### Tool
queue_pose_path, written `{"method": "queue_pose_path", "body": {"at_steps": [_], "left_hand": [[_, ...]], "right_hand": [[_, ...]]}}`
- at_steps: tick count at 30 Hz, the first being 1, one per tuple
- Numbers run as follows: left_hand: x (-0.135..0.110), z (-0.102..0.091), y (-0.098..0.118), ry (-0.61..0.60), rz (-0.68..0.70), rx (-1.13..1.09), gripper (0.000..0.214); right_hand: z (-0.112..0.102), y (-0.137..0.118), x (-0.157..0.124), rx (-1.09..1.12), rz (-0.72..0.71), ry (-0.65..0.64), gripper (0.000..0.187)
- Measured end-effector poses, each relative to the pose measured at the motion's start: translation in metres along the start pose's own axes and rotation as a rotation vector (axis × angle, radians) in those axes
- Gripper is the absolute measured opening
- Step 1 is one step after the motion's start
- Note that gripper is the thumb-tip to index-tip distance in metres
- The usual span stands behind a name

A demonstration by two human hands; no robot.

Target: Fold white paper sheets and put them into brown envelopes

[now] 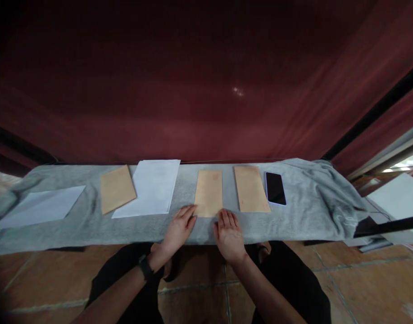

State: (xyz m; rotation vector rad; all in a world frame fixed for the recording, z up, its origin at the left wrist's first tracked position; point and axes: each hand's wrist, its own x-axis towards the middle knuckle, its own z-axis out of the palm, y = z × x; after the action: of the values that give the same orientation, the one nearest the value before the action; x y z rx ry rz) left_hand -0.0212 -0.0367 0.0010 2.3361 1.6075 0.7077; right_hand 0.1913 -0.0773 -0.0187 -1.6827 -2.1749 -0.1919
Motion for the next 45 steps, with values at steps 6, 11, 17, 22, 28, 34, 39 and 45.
{"method": "queue_pose_path", "body": {"at_steps": [6, 11, 17, 22, 28, 34, 39, 45], "left_hand": [[0.024, 0.013, -0.004, 0.029, -0.263, -0.195, 0.051], [0.035, 0.014, -0.007, -0.006, -0.365, -0.303, 0.056], [0.043, 0.009, 0.003, -0.073, -0.491, -0.838, 0.048], [0.046, -0.002, 0.026, -0.088, -0.501, -1.321, 0.053], [0.047, -0.007, 0.040, -0.229, -0.578, -1.538, 0.067], [0.043, 0.006, 0.049, -0.358, -0.629, -1.637, 0.059], [0.049, 0.009, 0.039, -0.282, -0.698, -1.553, 0.052], [0.051, 0.004, 0.013, -0.266, -0.677, -1.199, 0.045]], "right_hand": [[-0.006, -0.003, 0.017, -0.077, 0.012, -0.040, 0.040], [-0.004, -0.009, 0.024, -0.102, 0.037, -0.070, 0.042], [-0.001, -0.015, 0.030, -0.054, 0.060, -0.053, 0.049], [-0.014, -0.007, 0.046, 0.108, 0.117, -0.047, 0.046], [-0.021, 0.007, 0.062, 1.010, 0.514, 0.192, 0.052], [0.001, -0.013, 0.058, 1.427, 0.714, 0.104, 0.058], [0.001, -0.014, 0.054, 1.463, 0.798, 0.019, 0.051], [0.000, 0.012, 0.053, 1.500, 0.947, 0.036, 0.055]]}}
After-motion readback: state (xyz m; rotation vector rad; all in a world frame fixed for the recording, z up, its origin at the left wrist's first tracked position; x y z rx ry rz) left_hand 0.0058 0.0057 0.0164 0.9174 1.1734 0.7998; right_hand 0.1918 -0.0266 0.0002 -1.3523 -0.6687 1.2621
